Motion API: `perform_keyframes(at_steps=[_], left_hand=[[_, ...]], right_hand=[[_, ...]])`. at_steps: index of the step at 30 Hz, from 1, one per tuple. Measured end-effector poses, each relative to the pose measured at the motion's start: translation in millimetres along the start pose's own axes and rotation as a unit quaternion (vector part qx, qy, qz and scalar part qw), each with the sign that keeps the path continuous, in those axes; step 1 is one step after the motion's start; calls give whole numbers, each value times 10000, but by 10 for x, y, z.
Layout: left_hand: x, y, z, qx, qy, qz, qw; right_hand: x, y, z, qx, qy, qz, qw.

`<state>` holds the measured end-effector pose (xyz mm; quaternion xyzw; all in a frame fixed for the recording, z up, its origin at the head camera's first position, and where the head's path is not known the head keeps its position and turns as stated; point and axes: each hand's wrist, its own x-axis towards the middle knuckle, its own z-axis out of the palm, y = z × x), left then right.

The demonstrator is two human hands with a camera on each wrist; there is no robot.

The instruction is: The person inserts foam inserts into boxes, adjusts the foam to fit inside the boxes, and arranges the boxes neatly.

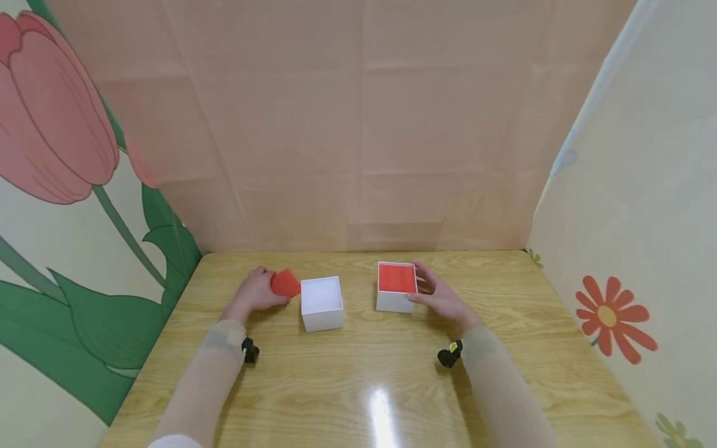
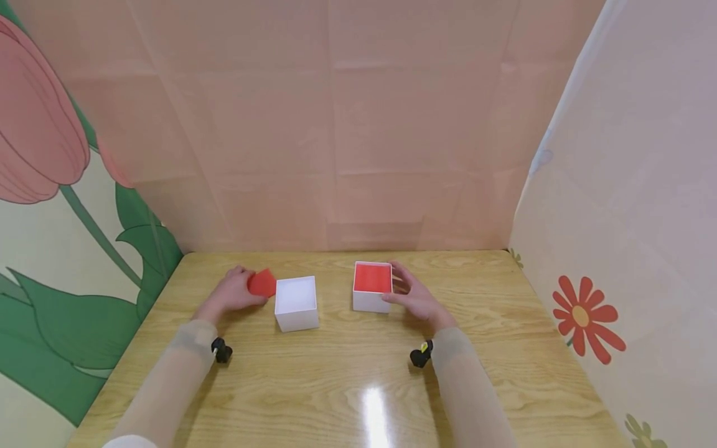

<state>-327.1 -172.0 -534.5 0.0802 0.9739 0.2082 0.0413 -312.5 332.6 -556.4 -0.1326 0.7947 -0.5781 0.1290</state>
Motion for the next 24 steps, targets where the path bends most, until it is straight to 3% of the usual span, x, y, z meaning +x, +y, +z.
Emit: perform_keyframes(at_steps=[10,24], left_hand=[[5,-93,-46,-460,226,122,9986],[-25,73,-150,-670,775,38,9947]], right_hand=[[22,30,-1,12,-7,-185,9998],[24,43,-7,-92,-5,-213,9997]])
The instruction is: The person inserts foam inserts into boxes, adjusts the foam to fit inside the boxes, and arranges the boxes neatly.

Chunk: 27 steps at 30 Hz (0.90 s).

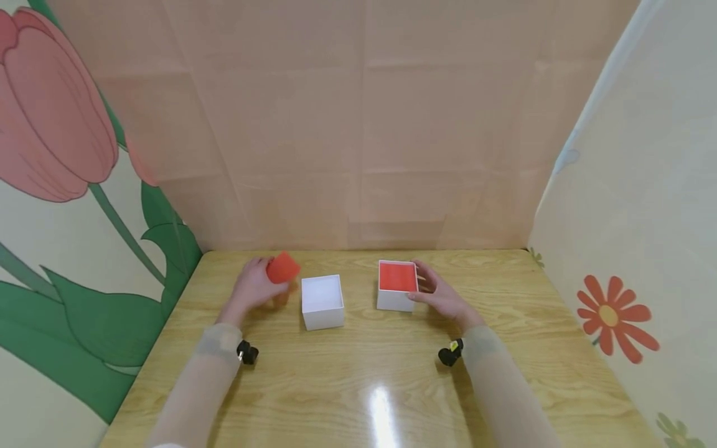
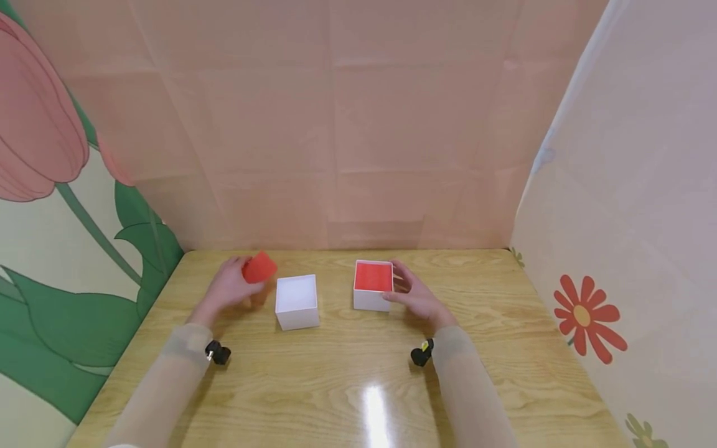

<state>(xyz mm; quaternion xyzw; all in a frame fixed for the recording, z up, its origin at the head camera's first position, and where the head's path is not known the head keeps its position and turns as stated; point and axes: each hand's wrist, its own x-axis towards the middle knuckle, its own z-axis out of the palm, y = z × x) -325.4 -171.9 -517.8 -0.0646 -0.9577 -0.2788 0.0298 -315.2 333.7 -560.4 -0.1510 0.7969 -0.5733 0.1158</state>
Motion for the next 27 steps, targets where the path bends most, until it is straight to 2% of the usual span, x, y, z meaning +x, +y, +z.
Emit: perform_keyframes(at_steps=[5,11,16,22,27], left_hand=[[25,160,-57,-46,277,293,9992],[37,504,-147,-136,476,664,9966],[63,790,-165,-98,464,911,9947],[114,966,-101,118,415,1132,9926],[125,1141,-34,80,327,1247,9916]], right_hand=[[-3,1,-2,40,38,16,10000],[5,0,-3,177,44,27,9998],[14,18,-4,182,36,11,9998],[24,30,1,143,18,0,9999],[13,26,5,216,21,-8,9998]])
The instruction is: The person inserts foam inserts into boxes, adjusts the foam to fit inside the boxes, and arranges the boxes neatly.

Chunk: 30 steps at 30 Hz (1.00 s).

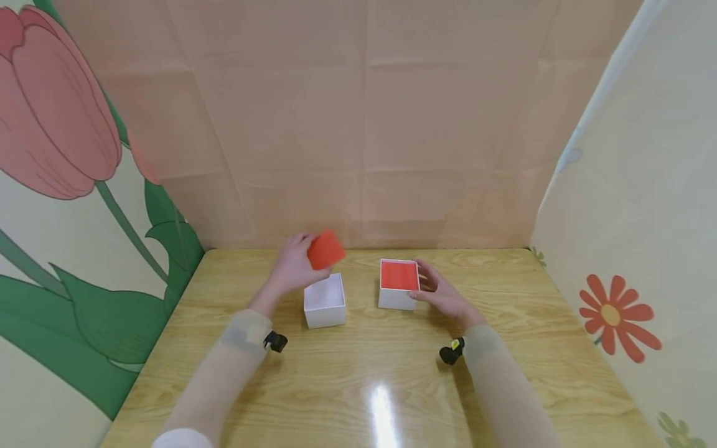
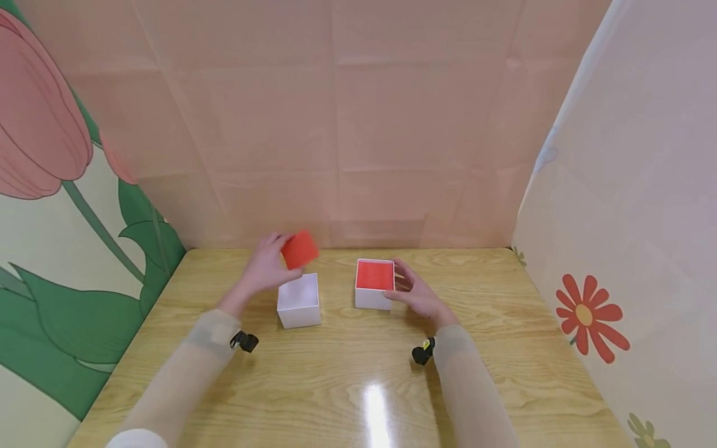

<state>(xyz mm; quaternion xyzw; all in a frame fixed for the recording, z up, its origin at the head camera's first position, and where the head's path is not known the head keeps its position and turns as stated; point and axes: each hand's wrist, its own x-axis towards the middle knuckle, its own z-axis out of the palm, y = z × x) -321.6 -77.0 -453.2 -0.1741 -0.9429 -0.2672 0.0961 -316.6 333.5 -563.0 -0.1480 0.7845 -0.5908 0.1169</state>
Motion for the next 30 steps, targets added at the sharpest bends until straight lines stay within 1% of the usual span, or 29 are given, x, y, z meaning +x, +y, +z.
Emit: perform_keyframes(at_steps=[6,10,13,17,21,24,27,30], left_hand=[[33,316,77,-119,-161,434,9989],[58,546,121,-145,-297,771,9965],[89,682,177,-107,-429,978,9942],[137,791,294,209,-659,1195,9904],[186,883,417,494,-903,1404,9847],[241,950,509,668,-1057,1574,9796],[310,1002,606,848,-1238,1647,9749],[380,1033,696,1004,-1392,1613,9719]], right_hand=[[10,7,2,-114,0,92,9999],[12,-13,1,-123,3,167,9998],[6,-23,-4,-137,9,165,9998],[6,-25,-5,-93,-33,91,9999],[-5,-39,-5,-27,-114,-22,9999],[-16,-44,-6,-23,-118,-14,9999],[-18,-38,-6,-16,-119,-17,9999],[-15,-34,-3,3,-102,18,9999]])
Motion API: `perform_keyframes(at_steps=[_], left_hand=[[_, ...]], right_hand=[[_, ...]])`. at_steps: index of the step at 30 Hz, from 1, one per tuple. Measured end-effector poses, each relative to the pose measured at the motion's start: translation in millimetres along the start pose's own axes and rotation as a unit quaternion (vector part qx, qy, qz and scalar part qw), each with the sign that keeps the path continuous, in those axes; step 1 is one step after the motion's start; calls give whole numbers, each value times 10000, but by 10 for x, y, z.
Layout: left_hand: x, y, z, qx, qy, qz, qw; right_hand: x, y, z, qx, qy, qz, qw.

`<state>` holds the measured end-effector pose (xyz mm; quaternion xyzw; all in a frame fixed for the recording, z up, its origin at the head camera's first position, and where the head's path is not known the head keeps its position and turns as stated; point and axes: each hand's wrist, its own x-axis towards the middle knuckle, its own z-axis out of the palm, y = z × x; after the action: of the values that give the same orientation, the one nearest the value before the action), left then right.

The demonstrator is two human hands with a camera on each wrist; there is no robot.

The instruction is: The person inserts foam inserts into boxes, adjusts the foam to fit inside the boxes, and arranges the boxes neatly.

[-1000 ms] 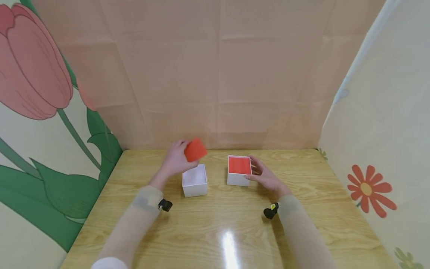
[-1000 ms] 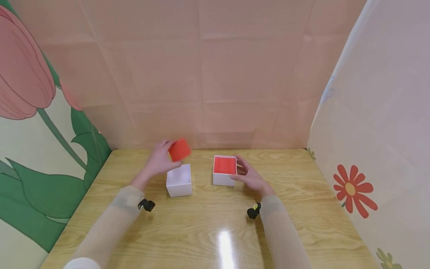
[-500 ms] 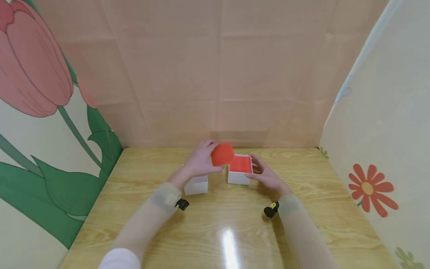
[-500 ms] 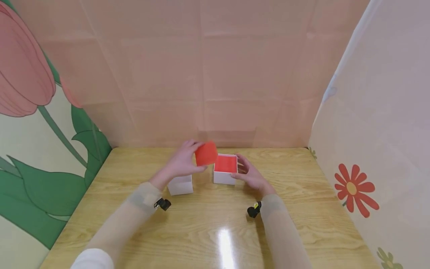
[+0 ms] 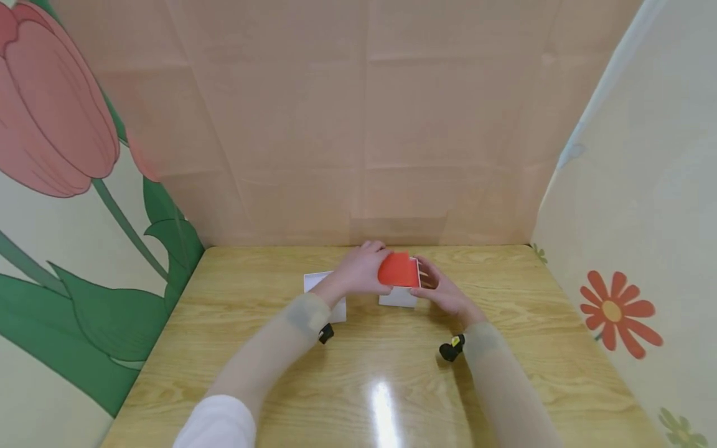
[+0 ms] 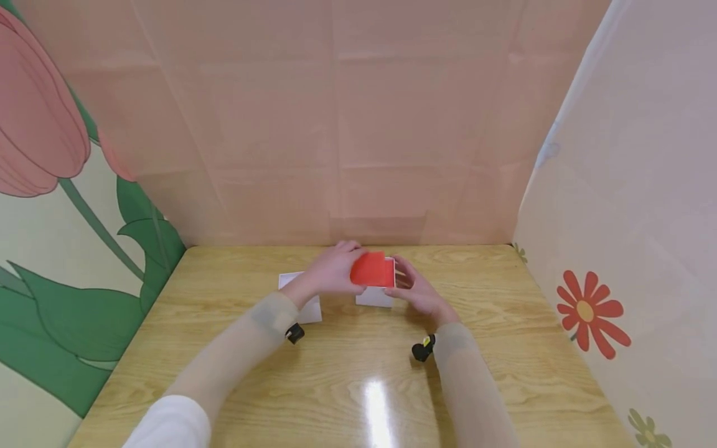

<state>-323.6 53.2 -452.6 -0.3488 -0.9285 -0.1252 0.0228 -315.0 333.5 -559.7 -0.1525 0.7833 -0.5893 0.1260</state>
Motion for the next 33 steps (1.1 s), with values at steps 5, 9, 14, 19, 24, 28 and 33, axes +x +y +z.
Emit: perform_keyframes(at_steps=[5,9,14,19,24,28,33], left_hand=[[136,40,53,-19,-148,-34,9999],[207,63,75,-88,-230,-84,9997],[264,78,98,-134,-432,-187,9988],[273,96,96,-518,-615,-261,9964],[258,98,95,-675,-692,-305,9948],[247,89,114,-890,-689,-307,9932],[233,56,132,-1260,-804,-215,9885]], right_hand=[[2,-7,-5,53,-37,-4,10000],[5,-10,2,61,-54,-32,10000],[7,-13,-1,-1,-69,-54,10000],[2,-24,-9,-12,-84,-44,10000],[1,-42,-8,-29,-62,-5,10000],[10,-22,-13,-29,-30,9,10000],[9,-5,-18,-31,2,17,10000]])
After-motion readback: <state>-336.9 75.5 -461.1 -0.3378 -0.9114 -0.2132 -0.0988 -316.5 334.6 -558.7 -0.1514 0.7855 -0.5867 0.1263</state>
